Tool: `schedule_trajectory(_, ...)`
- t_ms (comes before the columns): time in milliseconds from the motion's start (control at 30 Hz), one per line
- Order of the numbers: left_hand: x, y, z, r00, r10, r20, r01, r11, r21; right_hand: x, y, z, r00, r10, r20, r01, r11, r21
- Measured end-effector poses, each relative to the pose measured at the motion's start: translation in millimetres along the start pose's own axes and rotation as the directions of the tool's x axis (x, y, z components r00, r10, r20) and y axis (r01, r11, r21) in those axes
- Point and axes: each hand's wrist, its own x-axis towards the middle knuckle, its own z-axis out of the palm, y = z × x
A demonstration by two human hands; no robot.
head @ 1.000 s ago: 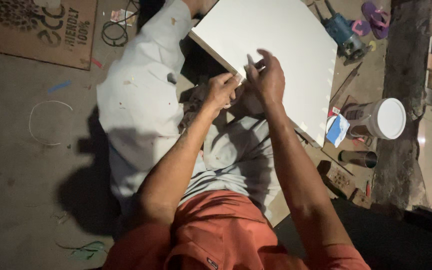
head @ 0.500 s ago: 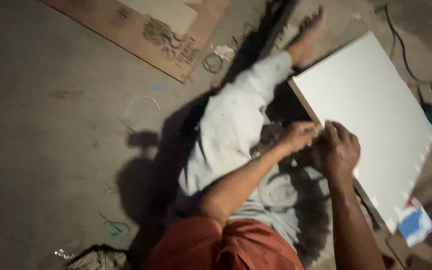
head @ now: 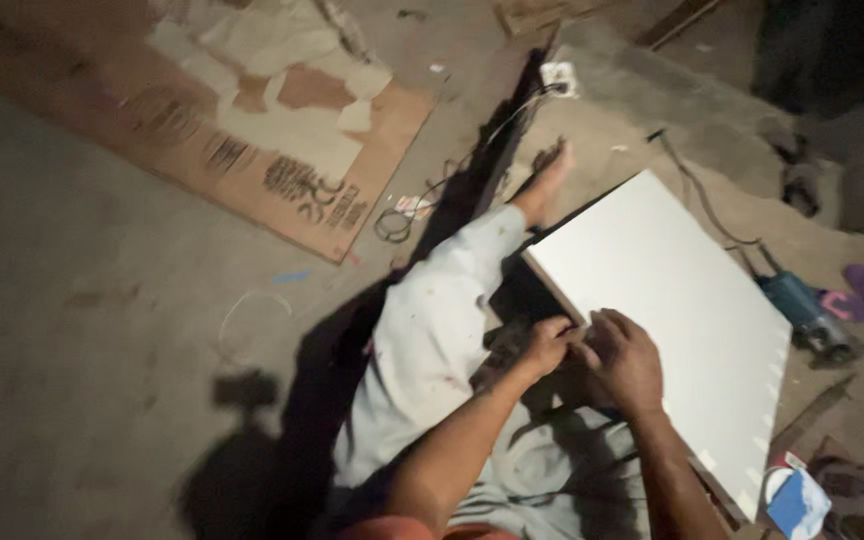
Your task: The person sits on the floor and applies masking tape to the edges of a white board. They tear off small pieces of tape and press them along the board's edges, working methodically around the perimeter.
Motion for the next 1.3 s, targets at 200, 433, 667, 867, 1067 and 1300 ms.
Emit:
schedule_trajectory(200, 6.2, -11.8, -0.4, 0.880, -0.429, 0.203, 0.457, 0.882, -0.115, 11.7, 12.0, 3.6, 0.989, 0.139, 0.059, -0.138, 0.990, -0.018)
schedule_trajectory(433, 11.0, -34.1, 8.0, 0.874, -0.379, 0.302, 0.458, 0.850, -0.260, 2.3, 2.9, -6.7, 0.992, 0.049, 0.117, -0.033, 0.990, -0.136)
schedule_trajectory(667, 17.3, -57.4, 17.1, 0.756, -0.582, 0.301, 0.654, 0.692, -0.306, 6.5, -6.9, 8.4, 0.982, 0.057, 0.182, -0.006, 0.963, -0.271)
schedule_trajectory(867, 2.6, -47.4, 16.3, 0.735, -0.659, -0.160, 0.656, 0.751, -0.077, 4.9, -7.7, 28.7, 0.999, 0.024, 0.045, -0.001, 0.893, -0.449)
schedule_trajectory(1067, -36.3, -11.3, -1.5, 0.813, -0.572, -0.110, 0.580, 0.813, 0.054, 1.8, 3.3, 16.1, 0.999, 0.048, 0.023, -0.047, 0.998, -0.029)
schedule_trajectory(1300, -40.0, 11.5, -13.5, 0.991, 0.129, -0.020, -0.111, 0.913, 0.392, 14.2, -17.6, 2.2, 0.918, 0.316, 0.241, -0.391, 0.826, 0.406)
